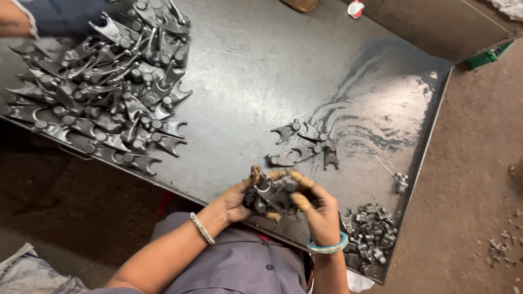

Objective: The person sorts small metal castings on a steel table, picking up individual parts by hand, turning them over to check them, and placing acceptable pieces into a woven basket. A gloved coworker occasionally scoops castings from a sack on the table.

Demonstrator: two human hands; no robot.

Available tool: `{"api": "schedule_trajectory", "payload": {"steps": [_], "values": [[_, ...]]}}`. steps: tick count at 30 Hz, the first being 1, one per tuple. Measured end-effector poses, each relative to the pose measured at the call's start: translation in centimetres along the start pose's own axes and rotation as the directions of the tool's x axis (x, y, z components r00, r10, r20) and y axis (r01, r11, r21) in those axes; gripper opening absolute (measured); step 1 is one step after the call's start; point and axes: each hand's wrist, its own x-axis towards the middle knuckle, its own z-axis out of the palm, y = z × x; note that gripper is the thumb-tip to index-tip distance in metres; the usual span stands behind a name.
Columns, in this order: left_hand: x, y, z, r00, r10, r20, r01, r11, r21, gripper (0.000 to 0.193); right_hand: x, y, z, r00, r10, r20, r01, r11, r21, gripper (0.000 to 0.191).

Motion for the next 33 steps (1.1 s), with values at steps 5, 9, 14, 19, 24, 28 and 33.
{"api": "schedule_trajectory", "payload": {"steps": [5, 9, 14, 19, 24, 28, 33], "values": [[-0.1, -0.6, -2.3, 1.000, 0.020, -0.009, -0.021, 0.997, -0.078, 0.085, 2.4, -3.3, 2.1, 0.990, -0.096, -0.103, 0.028, 0.852, -0.522, 0.028], [-1.4, -0.1, -3.4, 0.998, 0.052, -0.026, -0.052, 0.998, -0.029, 0.084, 6.3, -2.3, 2.2, 0.966, -0.257, 0.021, 0.195, 0.675, -0.711, 0.047], [-2.6, 1.0, -3.1, 0.989, 0.095, -0.109, -0.100, 0.994, -0.046, 0.088, 8.7, 2.0, 3.1, 0.958, -0.248, 0.147, 0.254, 0.484, -0.837, 0.045], [-3.2, 1.7, -1.9, 0.992, 0.117, -0.056, -0.118, 0.993, -0.020, 0.090, 7.9, 4.4, -0.4, 0.968, -0.237, 0.080, 0.249, 0.892, -0.376, 0.045], [-2.3, 1.8, -1.0, 0.994, 0.105, -0.038, -0.106, 0.994, -0.036, 0.090, 4.2, 6.3, -4.3, 0.998, 0.048, -0.036, -0.011, 0.730, 0.683, 0.050], [-1.1, 1.1, -1.3, 0.996, 0.083, 0.027, -0.082, 0.996, -0.027, 0.089, 2.6, 7.5, -5.8, 0.999, 0.048, 0.010, -0.036, 0.583, 0.811, 0.061], [-0.1, -0.1, -3.0, 0.990, 0.088, -0.106, -0.096, 0.993, -0.075, 0.087, 1.7, 8.1, -6.3, 0.998, 0.048, 0.047, -0.066, 0.557, 0.828, 0.073]]}}
